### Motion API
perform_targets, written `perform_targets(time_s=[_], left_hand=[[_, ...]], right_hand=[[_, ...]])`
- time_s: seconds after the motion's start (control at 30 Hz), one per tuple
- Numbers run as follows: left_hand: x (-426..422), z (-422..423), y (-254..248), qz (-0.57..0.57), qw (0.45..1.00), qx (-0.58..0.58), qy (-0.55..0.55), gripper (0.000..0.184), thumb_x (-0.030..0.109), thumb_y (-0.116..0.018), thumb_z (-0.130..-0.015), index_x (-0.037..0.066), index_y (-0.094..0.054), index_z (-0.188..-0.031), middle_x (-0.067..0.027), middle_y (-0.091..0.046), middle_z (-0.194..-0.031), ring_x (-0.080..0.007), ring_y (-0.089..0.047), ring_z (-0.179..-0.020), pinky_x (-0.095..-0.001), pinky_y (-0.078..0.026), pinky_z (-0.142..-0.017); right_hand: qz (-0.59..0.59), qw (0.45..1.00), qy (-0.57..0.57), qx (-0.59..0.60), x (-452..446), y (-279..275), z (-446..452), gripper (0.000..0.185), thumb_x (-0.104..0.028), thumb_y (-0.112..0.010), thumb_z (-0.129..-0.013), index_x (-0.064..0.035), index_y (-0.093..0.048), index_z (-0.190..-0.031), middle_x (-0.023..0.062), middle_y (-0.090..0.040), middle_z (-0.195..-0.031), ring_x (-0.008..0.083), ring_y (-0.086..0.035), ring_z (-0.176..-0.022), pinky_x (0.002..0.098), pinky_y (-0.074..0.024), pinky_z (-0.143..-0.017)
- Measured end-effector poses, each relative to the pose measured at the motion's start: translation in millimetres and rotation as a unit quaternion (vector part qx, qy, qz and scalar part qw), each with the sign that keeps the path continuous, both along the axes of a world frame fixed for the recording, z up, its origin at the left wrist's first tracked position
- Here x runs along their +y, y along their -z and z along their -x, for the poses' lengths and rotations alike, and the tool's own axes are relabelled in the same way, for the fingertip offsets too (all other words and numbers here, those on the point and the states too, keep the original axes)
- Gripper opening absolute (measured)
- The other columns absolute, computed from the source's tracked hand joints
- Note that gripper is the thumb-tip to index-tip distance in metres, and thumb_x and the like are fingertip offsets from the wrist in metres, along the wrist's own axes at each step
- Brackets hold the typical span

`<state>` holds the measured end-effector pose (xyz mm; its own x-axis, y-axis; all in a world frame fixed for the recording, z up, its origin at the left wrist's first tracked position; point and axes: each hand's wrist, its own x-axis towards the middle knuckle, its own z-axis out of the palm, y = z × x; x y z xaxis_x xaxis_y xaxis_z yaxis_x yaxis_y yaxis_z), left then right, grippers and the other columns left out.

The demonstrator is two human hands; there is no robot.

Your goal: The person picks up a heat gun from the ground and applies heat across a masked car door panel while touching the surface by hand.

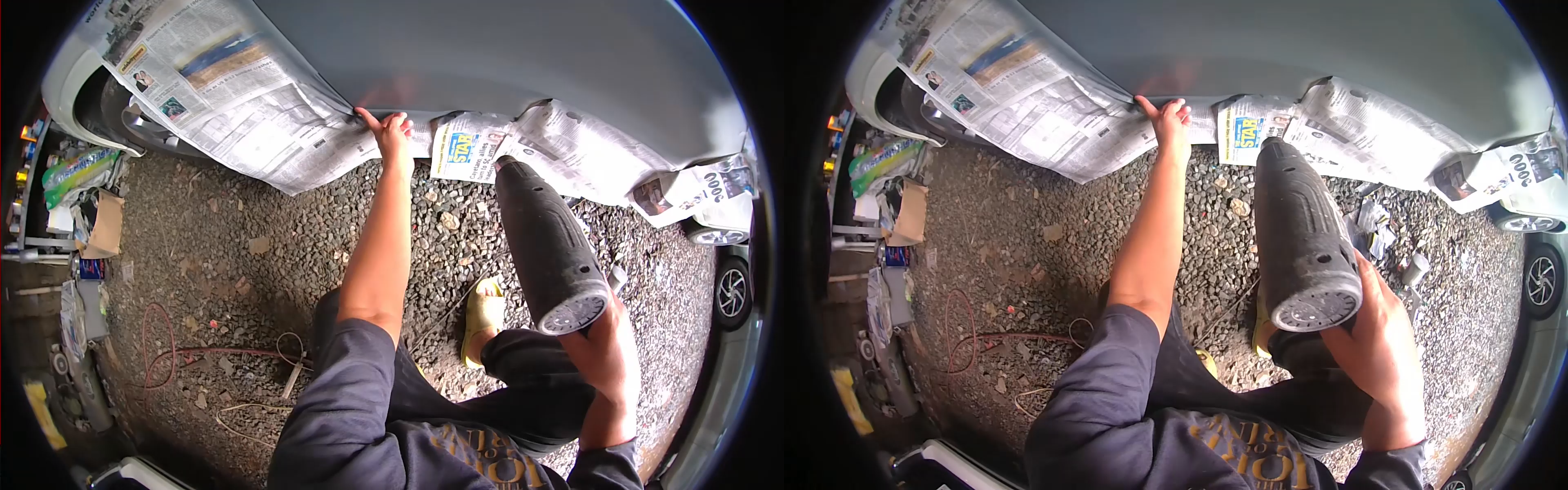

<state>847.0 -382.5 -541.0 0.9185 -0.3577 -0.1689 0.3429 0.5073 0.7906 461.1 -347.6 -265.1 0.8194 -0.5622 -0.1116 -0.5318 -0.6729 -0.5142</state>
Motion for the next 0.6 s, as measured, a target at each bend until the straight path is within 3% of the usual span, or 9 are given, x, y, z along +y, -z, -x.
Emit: perform_targets(time_s=[0.33, 0.53, 0.6], left_hand=[[-21, 30, -2, 0.064, 0.997, 0.024, 0.039, 0.103, 0.003, -0.061, -0.087, 0.033, 0.008, -0.158, -0.0046, -0.058, -0.1, -0.0139, -0.057, -0.077, -0.029, -0.047, -0.066], [-9, 8, -1, 0.002, 0.996, 0.012, -0.09, 0.096, 0.0, -0.057, -0.089, 0.023, 0.006, -0.159, -0.003, -0.059, -0.098, -0.0114, -0.057, -0.075, -0.0243, -0.046, -0.062], [-3, 0, -7, 0.015, 0.999, 0.005, -0.05, 0.097, 0.001, -0.056, -0.088, 0.022, 0.007, -0.159, -0.0034, -0.059, -0.099, -0.0113, -0.056, -0.075, -0.0253, -0.046, -0.062]], right_hand=[[-0.016, 0.999, 0.01, -0.044, 5, -4, 11, 0.06, -0.009, -0.077, -0.073, 0.0022, -0.055, -0.127, 0.0209, -0.066, -0.113, 0.039, -0.066, -0.104, 0.0416, -0.0531, -0.088], [-0.037, 0.998, 0.039, -0.034, 7, -8, 11, 0.059, -0.01, -0.077, -0.073, 0.0014, -0.056, -0.127, 0.0203, -0.066, -0.113, 0.039, -0.066, -0.104, 0.0423, -0.0524, -0.088], [-0.037, 0.998, 0.033, -0.026, 5, -7, 11, 0.06, -0.01, -0.076, -0.073, 0.0014, -0.055, -0.128, 0.0209, -0.066, -0.113, 0.0392, -0.066, -0.103, 0.0423, -0.0522, -0.088]])
